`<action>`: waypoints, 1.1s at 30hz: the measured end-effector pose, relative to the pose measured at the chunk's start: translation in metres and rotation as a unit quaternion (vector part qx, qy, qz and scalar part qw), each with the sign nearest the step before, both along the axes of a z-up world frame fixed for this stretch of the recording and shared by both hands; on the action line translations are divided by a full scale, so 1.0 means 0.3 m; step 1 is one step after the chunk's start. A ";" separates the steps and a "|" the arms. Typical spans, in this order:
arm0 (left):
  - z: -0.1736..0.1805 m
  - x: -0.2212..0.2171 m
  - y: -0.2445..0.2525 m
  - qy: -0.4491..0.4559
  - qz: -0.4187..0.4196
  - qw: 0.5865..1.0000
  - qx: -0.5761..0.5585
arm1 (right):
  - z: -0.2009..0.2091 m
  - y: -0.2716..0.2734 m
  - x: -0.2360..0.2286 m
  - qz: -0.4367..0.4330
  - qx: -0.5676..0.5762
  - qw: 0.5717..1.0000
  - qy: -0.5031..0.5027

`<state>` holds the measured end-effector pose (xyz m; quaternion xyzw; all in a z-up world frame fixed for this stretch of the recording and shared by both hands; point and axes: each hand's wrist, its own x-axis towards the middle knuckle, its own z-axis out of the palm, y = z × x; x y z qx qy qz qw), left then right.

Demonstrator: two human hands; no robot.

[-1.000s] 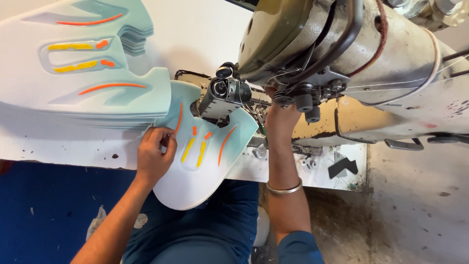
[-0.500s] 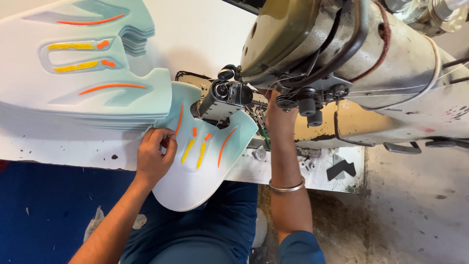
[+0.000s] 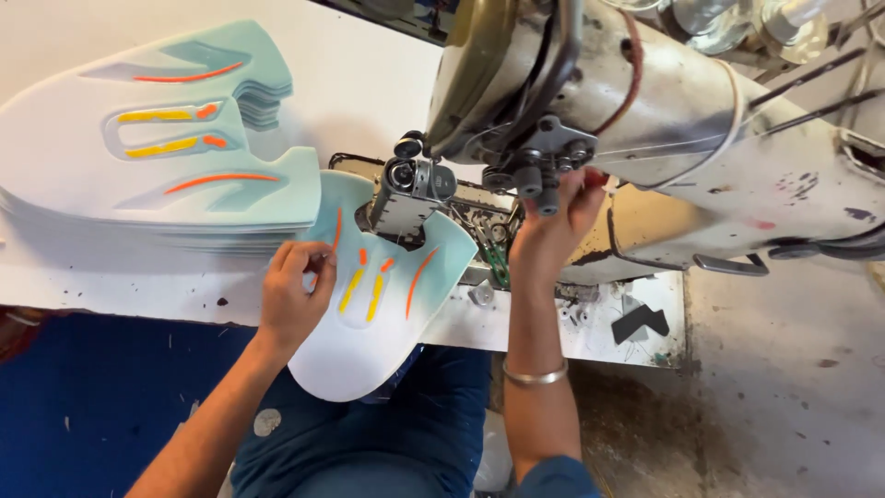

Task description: The person operates a sewing machine to stitch a white slipper with orange and yellow accents. They use a screwdriver to adjust the machine's needle area and a pair of scissors to trim threads during the process.

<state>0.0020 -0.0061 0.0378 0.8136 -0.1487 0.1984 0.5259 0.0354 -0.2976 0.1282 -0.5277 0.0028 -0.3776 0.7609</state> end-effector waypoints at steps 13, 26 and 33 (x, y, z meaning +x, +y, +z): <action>0.334 0.350 -0.128 -0.103 -0.132 0.965 0.201 | -0.548 0.143 -0.385 0.068 -0.002 0.995 0.073; 0.407 0.257 -0.203 -0.279 0.047 0.794 0.539 | -0.571 0.113 -0.381 0.107 0.028 0.987 0.114; 0.379 0.318 -0.216 -0.248 -0.042 0.778 0.575 | -0.572 0.118 -0.380 0.106 0.037 0.988 0.109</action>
